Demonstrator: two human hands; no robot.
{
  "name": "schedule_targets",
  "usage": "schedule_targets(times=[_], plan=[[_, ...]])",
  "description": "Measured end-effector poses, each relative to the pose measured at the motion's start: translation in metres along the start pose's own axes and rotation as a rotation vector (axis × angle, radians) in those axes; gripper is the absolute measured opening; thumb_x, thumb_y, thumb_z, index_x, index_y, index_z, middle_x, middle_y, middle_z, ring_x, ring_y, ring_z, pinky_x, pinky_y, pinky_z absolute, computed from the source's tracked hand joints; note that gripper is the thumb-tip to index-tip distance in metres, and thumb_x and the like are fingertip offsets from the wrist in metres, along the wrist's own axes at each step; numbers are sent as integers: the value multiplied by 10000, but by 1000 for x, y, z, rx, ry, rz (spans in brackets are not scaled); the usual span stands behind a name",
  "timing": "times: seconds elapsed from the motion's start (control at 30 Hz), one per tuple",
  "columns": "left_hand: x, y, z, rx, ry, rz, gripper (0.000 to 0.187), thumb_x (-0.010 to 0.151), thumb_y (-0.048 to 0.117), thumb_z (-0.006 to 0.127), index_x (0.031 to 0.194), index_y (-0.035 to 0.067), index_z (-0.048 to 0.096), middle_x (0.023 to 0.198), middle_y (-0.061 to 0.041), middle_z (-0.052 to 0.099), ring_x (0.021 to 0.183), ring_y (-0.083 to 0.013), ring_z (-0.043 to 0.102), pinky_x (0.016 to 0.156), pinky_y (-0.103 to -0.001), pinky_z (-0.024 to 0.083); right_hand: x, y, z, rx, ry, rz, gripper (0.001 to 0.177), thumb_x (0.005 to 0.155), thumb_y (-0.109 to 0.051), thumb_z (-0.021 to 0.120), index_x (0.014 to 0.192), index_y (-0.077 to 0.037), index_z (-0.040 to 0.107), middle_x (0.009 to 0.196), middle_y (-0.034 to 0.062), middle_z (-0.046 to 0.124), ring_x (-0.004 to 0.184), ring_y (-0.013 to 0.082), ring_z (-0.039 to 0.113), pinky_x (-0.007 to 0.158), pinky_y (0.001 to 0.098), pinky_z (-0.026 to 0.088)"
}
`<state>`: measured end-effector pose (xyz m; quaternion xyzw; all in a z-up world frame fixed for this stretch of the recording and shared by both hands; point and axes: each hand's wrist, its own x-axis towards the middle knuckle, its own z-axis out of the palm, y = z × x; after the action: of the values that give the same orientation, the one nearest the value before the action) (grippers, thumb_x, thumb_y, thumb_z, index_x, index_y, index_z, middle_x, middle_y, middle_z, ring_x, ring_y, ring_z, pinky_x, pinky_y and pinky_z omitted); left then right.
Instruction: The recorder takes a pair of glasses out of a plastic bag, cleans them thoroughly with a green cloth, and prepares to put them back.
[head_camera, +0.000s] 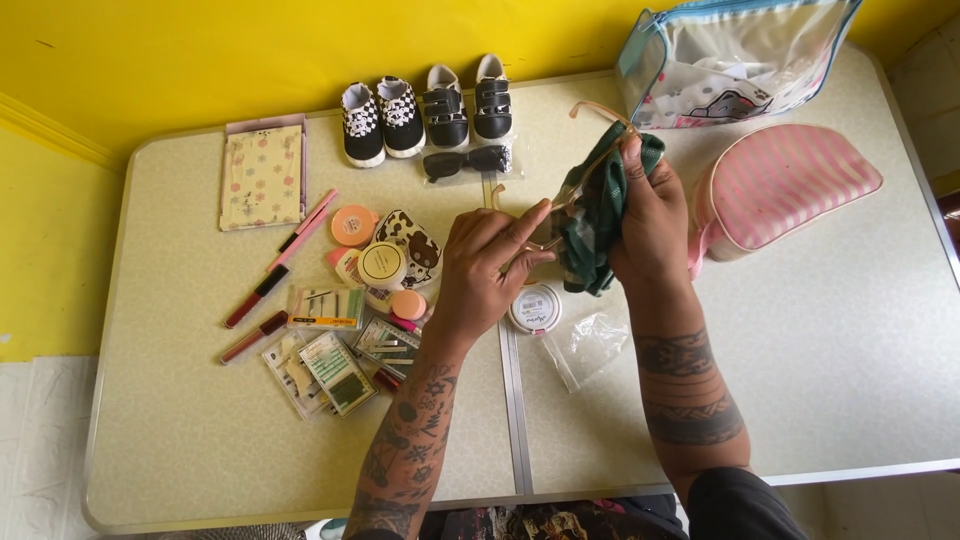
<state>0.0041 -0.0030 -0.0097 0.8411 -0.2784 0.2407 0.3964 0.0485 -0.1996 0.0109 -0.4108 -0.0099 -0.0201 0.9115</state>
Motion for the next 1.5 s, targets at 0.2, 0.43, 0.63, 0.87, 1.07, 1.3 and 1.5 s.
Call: schedule_targets(times=[0.2, 0.43, 0.63, 0.87, 1.07, 1.3, 1.5], plan=[[-6, -10, 3, -53, 79, -79, 726, 916, 79, 785, 1561, 237, 492, 1053, 36, 654, 1019, -163, 592, 977, -304, 502, -14, -1, 28, -57, -69, 103, 171, 1006, -127, 598, 1144, -38, 644, 982, 49, 719, 859, 124, 693, 802, 271, 589], [-6, -19, 17, -11, 102, 1, 722, 919, 229, 816, 1549, 287, 468, 1035, 52, 687, 971, -123, 613, 1001, -311, 481, 6, 7, -25, -130, -141, 4, 97, 1095, -103, 622, 1144, -20, 628, 986, 55, 699, 833, 130, 672, 776, 279, 580], [-3, -11, 3, 16, 61, 29, 716, 912, 278, 821, 1538, 267, 473, 943, 59, 635, 912, -123, 574, 969, -318, 458, 0, 5, -16, -207, -80, -108, 147, 1164, -153, 607, 1122, -17, 642, 906, 62, 684, 783, 133, 643, 722, 282, 557], [0, -8, -10, -11, 95, -15, 710, 904, 174, 819, 1533, 262, 503, 958, 33, 611, 932, -151, 580, 956, -344, 473, -9, 15, 5, -137, -101, -57, 115, 1106, -96, 638, 1197, -26, 628, 1063, 65, 697, 925, 151, 678, 855, 293, 575], [-8, -24, 21, -37, 204, -32, 733, 895, 21, 773, 1530, 273, 505, 1032, 24, 651, 931, -148, 628, 915, -324, 530, -18, 25, 19, -213, -163, 32, 206, 1052, -98, 643, 1236, -9, 621, 1103, 59, 704, 982, 136, 678, 902, 285, 575], [7, 14, -5, -77, 147, -82, 703, 875, -71, 749, 1500, 168, 535, 1168, -58, 694, 1070, -206, 689, 902, -354, 604, -18, 7, 26, -620, -274, -63, 260, 1000, -72, 695, 1231, -1, 599, 1054, 13, 699, 958, 72, 644, 862, 246, 567], [-13, -9, 22, -254, 169, -190, 554, 973, -55, 741, 1461, 80, 514, 1239, -83, 734, 1127, -191, 762, 954, -318, 664, -14, 5, 13, -696, -205, -154, 285, 962, -93, 768, 1190, -3, 622, 992, 4, 687, 913, 57, 614, 826, 234, 550]])
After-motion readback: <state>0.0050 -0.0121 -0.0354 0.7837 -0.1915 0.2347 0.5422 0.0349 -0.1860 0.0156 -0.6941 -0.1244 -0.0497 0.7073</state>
